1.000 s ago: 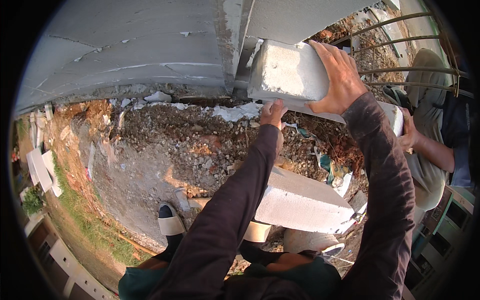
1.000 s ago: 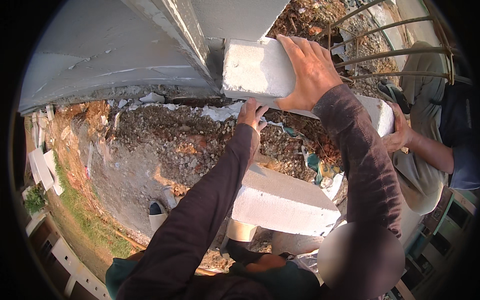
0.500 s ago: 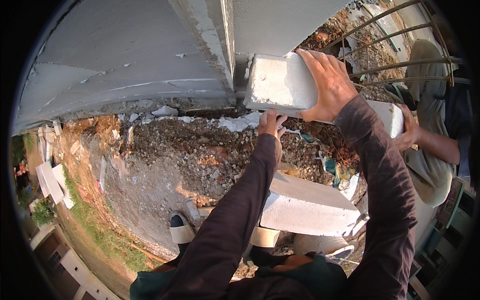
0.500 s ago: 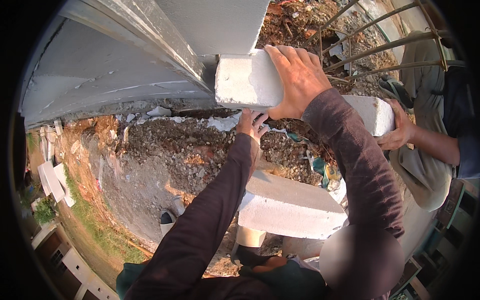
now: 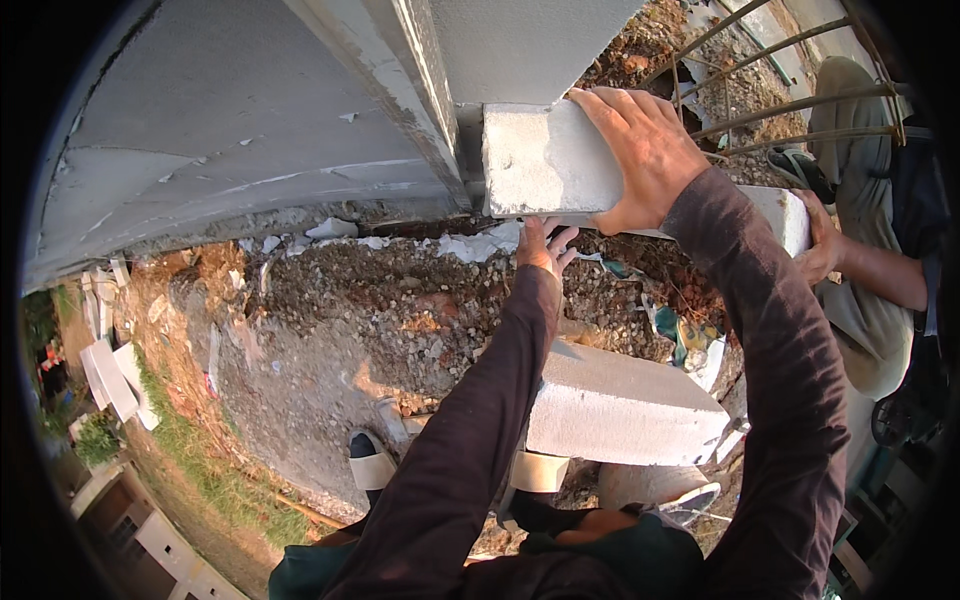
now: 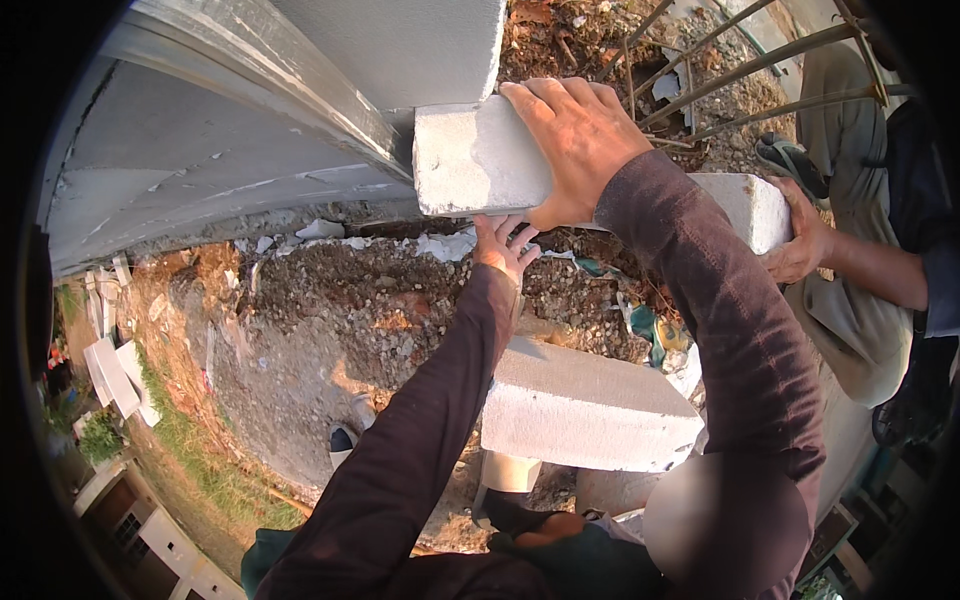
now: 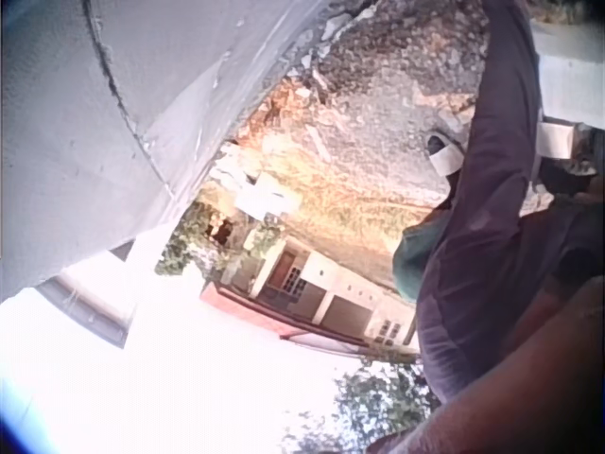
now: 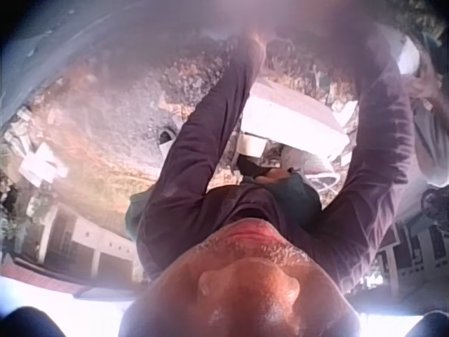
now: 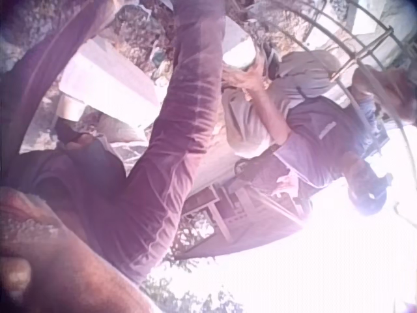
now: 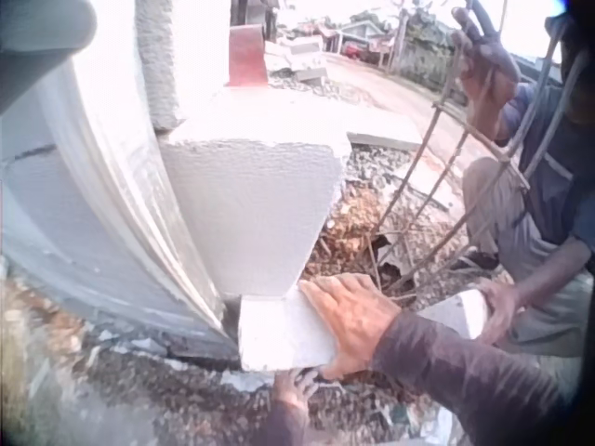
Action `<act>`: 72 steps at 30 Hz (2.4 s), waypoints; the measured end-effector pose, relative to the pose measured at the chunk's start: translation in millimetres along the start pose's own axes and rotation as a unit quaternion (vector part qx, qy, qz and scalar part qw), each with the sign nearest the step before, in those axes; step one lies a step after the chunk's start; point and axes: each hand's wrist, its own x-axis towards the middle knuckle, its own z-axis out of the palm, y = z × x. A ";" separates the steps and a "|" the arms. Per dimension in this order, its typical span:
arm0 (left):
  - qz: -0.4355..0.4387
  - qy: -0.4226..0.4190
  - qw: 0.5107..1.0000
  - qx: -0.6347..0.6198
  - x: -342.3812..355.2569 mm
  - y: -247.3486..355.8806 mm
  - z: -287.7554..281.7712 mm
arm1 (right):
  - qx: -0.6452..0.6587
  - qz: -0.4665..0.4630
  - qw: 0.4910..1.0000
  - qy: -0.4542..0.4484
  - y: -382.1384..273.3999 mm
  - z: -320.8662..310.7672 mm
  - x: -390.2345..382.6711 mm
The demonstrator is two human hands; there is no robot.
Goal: The person picks up white blocks, applies mortar with a trowel, and places them onto a partially built wall. The person uses a hammer to adjust block positions and continues stacking blocks along the wall.
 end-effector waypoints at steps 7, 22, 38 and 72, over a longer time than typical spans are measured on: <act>-0.002 0.038 0.999 -0.018 -4.7 5.6 -7.6 | 0.023 0.057 0.998 -0.013 -12.4 2.9 -10.2; -0.047 0.012 0.983 0.180 -38.3 41.4 3.0 | 0.031 0.052 0.997 -0.037 4.2 0.4 -3.9; -0.025 0.011 0.930 0.367 -81.1 71.8 -21.5 | 0.069 0.071 0.994 -0.041 1.8 -1.9 -5.4; 0.061 0.001 0.931 0.361 -93.1 36.5 -39.8 | 0.026 0.096 0.989 -0.110 -17.9 -12.0 5.4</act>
